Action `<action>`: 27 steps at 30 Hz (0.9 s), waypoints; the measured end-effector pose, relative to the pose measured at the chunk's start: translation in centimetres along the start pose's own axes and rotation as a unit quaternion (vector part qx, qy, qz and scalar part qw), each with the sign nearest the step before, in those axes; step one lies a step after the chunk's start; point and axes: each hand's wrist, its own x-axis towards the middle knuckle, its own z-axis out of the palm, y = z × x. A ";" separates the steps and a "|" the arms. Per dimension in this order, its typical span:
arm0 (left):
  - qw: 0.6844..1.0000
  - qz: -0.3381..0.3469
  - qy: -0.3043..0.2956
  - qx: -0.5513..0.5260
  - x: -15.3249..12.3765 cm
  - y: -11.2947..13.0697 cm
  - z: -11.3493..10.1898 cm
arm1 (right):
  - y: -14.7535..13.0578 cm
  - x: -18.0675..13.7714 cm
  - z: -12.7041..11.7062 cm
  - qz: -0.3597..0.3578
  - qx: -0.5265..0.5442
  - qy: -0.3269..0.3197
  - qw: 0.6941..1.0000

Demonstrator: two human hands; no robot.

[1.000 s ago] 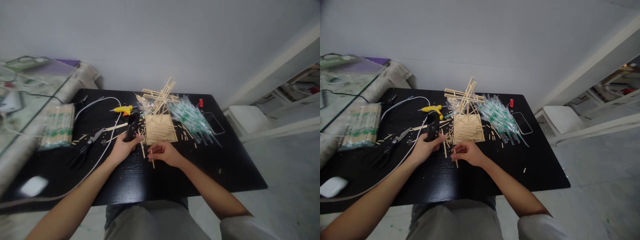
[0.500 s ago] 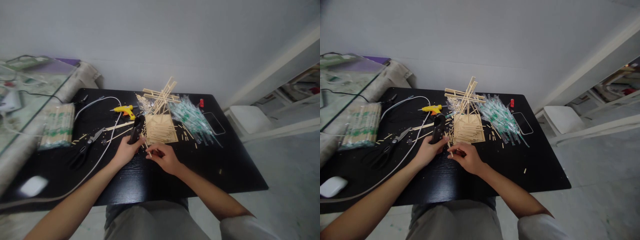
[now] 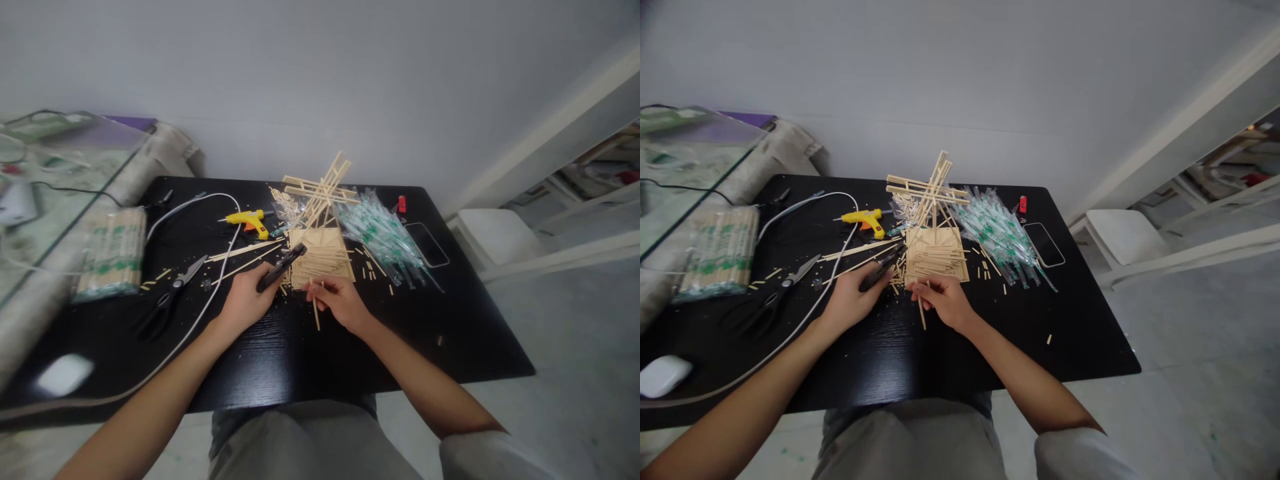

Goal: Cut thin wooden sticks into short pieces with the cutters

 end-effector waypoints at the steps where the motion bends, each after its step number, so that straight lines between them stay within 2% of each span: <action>1: 0.999 0.005 -0.005 0.034 0.0 -0.1 -0.1 | 0.0 0.0 0.0 -0.004 -0.004 0.006 1.000; 6: 0.989 0.025 -0.024 0.141 0.0 -0.5 -0.3 | 0.2 0.2 -0.2 -0.001 -0.005 0.027 1.000; 12: 0.970 0.067 -0.029 0.232 -0.1 0.1 -0.3 | -0.1 0.2 -0.3 -0.013 -0.020 0.018 1.000; 16: 0.965 0.087 -0.026 0.246 -0.2 0.4 -0.2 | -0.3 0.1 -0.3 -0.010 -0.031 0.021 0.999; 27: 0.960 0.086 -0.030 0.264 -0.3 0.7 0.0 | -0.3 0.2 -0.3 -0.008 -0.022 0.019 1.000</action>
